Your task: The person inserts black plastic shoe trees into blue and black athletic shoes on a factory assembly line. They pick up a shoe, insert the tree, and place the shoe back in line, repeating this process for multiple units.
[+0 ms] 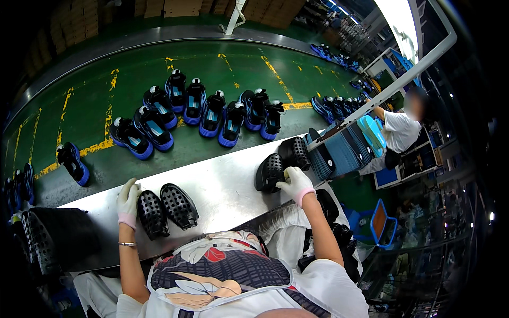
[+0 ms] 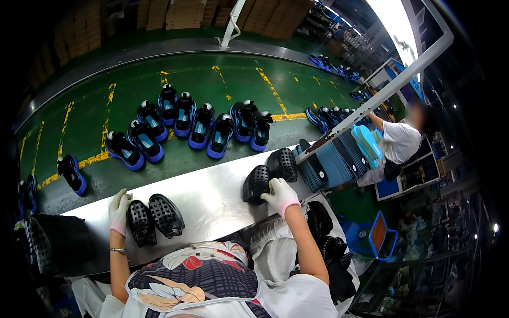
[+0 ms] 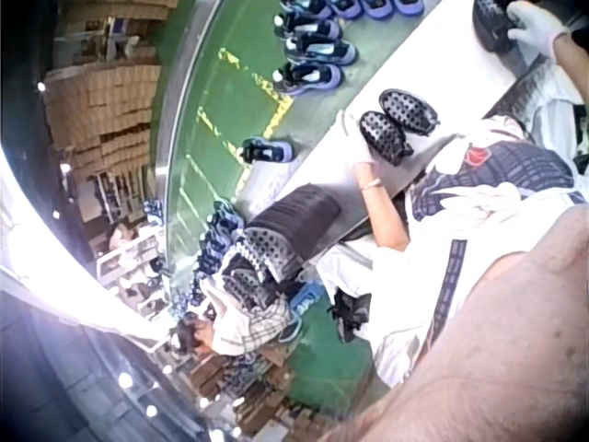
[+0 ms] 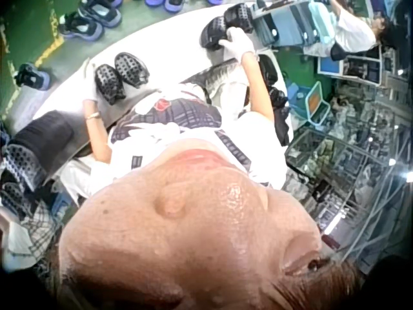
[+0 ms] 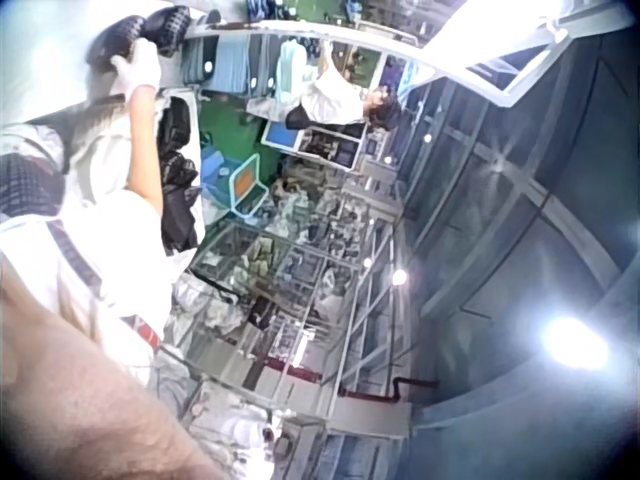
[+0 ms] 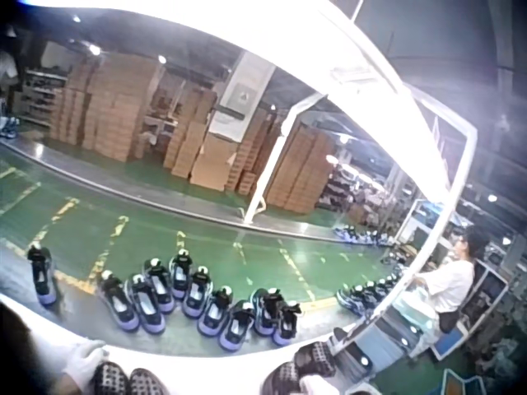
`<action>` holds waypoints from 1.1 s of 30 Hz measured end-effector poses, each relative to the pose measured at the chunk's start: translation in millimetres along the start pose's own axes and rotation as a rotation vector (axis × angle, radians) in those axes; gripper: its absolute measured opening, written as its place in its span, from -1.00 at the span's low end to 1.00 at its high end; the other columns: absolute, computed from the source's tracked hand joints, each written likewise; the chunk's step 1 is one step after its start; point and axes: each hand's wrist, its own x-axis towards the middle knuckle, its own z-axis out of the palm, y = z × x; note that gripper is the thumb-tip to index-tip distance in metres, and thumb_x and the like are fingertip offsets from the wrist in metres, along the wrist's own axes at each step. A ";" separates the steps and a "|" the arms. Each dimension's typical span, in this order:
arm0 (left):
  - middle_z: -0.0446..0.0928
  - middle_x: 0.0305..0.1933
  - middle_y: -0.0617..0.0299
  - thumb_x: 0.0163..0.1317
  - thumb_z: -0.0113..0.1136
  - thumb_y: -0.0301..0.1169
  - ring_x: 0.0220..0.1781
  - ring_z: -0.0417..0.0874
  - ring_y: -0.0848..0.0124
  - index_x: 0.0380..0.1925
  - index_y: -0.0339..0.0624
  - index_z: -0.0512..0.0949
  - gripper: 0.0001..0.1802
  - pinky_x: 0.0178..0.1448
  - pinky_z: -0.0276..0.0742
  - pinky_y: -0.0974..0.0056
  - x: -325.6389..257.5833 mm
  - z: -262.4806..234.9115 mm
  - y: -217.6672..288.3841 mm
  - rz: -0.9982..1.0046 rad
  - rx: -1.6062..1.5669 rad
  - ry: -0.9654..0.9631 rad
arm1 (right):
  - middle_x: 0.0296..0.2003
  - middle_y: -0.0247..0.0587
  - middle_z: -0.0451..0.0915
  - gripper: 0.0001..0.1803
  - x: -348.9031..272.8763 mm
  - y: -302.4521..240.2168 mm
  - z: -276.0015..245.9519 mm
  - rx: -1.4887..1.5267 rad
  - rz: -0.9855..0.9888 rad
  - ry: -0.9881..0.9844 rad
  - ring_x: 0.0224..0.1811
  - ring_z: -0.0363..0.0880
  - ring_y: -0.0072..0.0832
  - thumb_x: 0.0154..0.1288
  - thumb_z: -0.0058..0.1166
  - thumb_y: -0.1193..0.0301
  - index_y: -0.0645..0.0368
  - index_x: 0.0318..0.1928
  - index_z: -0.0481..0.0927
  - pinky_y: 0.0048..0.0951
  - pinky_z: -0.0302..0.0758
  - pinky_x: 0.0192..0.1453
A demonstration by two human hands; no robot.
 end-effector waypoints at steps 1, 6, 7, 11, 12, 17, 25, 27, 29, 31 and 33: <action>0.56 0.02 0.07 0.41 0.00 -0.33 -0.04 0.60 0.42 0.14 -0.40 0.45 -0.59 0.05 0.52 0.38 1.0 -0.6 -2.3 0.009 0.011 0.001 | -0.22 -0.08 0.52 -0.53 0.0 1.0 0.4 0.001 0.000 0.000 -0.21 0.57 -0.23 -0.01 0.36 0.27 0.20 -0.10 0.52 -0.32 0.52 -0.06; 0.57 0.01 0.11 0.41 0.01 -0.31 -0.09 0.60 0.47 0.15 -0.35 0.46 -0.59 -0.05 0.50 0.42 1.0 0.7 0.8 -0.014 0.036 -0.004 | -0.20 -0.09 0.51 -0.50 3.4 5.7 7.6 0.129 -0.059 0.081 -0.19 0.56 -0.25 0.00 0.35 0.28 0.19 -0.05 0.50 -0.36 0.52 -0.02; 0.58 0.01 0.12 0.41 0.01 -0.30 -0.11 0.60 0.49 0.15 -0.33 0.47 -0.59 -0.07 0.50 0.44 1.0 1.2 0.9 -0.023 0.033 0.001 | -0.20 -0.09 0.51 -0.50 4.5 5.9 6.8 0.130 -0.059 0.081 -0.19 0.56 -0.25 0.00 0.35 0.28 0.19 -0.05 0.50 -0.36 0.52 -0.02; 0.58 -0.04 0.17 0.43 -0.01 -0.33 -0.20 0.54 0.60 0.17 -0.37 0.43 -0.59 -0.16 0.43 0.53 0.9 5.9 6.9 -0.048 0.003 0.010 | -0.22 -0.08 0.50 -0.53 4.8 1.6 -2.3 0.077 -0.061 0.011 -0.18 0.55 -0.21 -0.02 0.36 0.24 0.20 -0.14 0.51 -0.32 0.50 -0.04; 0.58 -0.04 0.17 0.43 -0.01 -0.33 -0.20 0.54 0.60 0.17 -0.37 0.43 -0.59 -0.16 0.43 0.53 1.5 4.0 3.6 -0.049 0.004 0.010 | -0.20 -0.07 0.51 -0.53 3.5 0.6 -5.1 0.043 -0.036 -0.033 -0.15 0.55 -0.17 -0.03 0.35 0.21 0.20 -0.17 0.51 -0.29 0.49 -0.03; 0.58 0.00 0.07 0.42 0.00 -0.30 -0.16 0.60 0.51 0.17 -0.33 0.43 -0.57 -0.11 0.50 0.44 3.5 -0.5 -0.9 -0.061 -0.003 -0.017 | -0.23 -0.08 0.50 -0.55 -12.1 -0.1 -19.2 0.096 -0.047 -0.023 -0.18 0.54 -0.20 -0.02 0.36 0.22 0.21 -0.20 0.50 -0.30 0.49 -0.05; 0.50 0.19 0.14 0.41 0.03 -0.35 0.22 0.46 0.38 0.18 -0.30 0.46 -0.60 0.33 0.31 0.35 15.7 -23.4 28.9 0.208 0.192 0.138 | -0.30 -0.16 0.47 -0.57 -18.3 -61.8 -58.4 0.362 -0.307 0.239 -0.30 0.55 -0.33 -0.09 0.40 0.43 0.23 -0.22 0.46 -0.38 0.53 -0.17; 0.48 0.20 0.08 0.42 0.06 -0.29 0.17 0.51 0.39 0.22 -0.34 0.40 -0.54 0.27 0.38 0.35 9.6 4.5 85.9 0.233 -0.054 0.004 | -0.30 -0.15 0.48 -0.57 -11.1 -101.9 -53.1 0.422 -0.409 0.239 -0.30 0.55 -0.32 -0.10 0.39 0.46 0.22 -0.21 0.46 -0.38 0.52 -0.18; 0.51 0.12 0.07 0.46 -0.05 -0.27 0.10 0.57 0.34 0.32 -0.29 0.28 -0.49 0.18 0.51 0.25 1.1 28.9 141.8 0.069 -0.191 -0.233 | -0.29 -0.15 0.50 -0.57 -5.1 -149.7 -42.7 0.451 -0.587 0.247 -0.30 0.54 -0.30 -0.13 0.39 0.48 0.22 -0.22 0.46 -0.37 0.52 -0.18; 0.52 0.09 0.06 0.48 -0.12 -0.15 0.06 0.58 0.32 0.37 -0.25 0.17 -0.42 0.19 0.52 0.23 -0.1 41.6 146.8 0.007 -0.479 -0.460 | -0.27 -0.14 0.49 -0.61 2.0 -199.5 -27.8 0.491 -0.749 0.189 -0.30 0.53 -0.30 -0.09 0.34 0.53 0.25 -0.23 0.45 -0.37 0.51 -0.15; 0.53 0.07 0.04 0.49 -0.15 -0.11 0.04 0.59 0.30 0.37 -0.22 0.15 -0.41 0.18 0.54 0.21 -2.2 48.7 150.6 -0.169 -0.689 -0.485 | -0.24 -0.13 0.49 -0.65 8.4 -237.2 -10.5 0.551 -0.837 0.106 -0.29 0.55 -0.31 -0.04 0.28 0.56 0.27 -0.21 0.46 -0.40 0.52 -0.14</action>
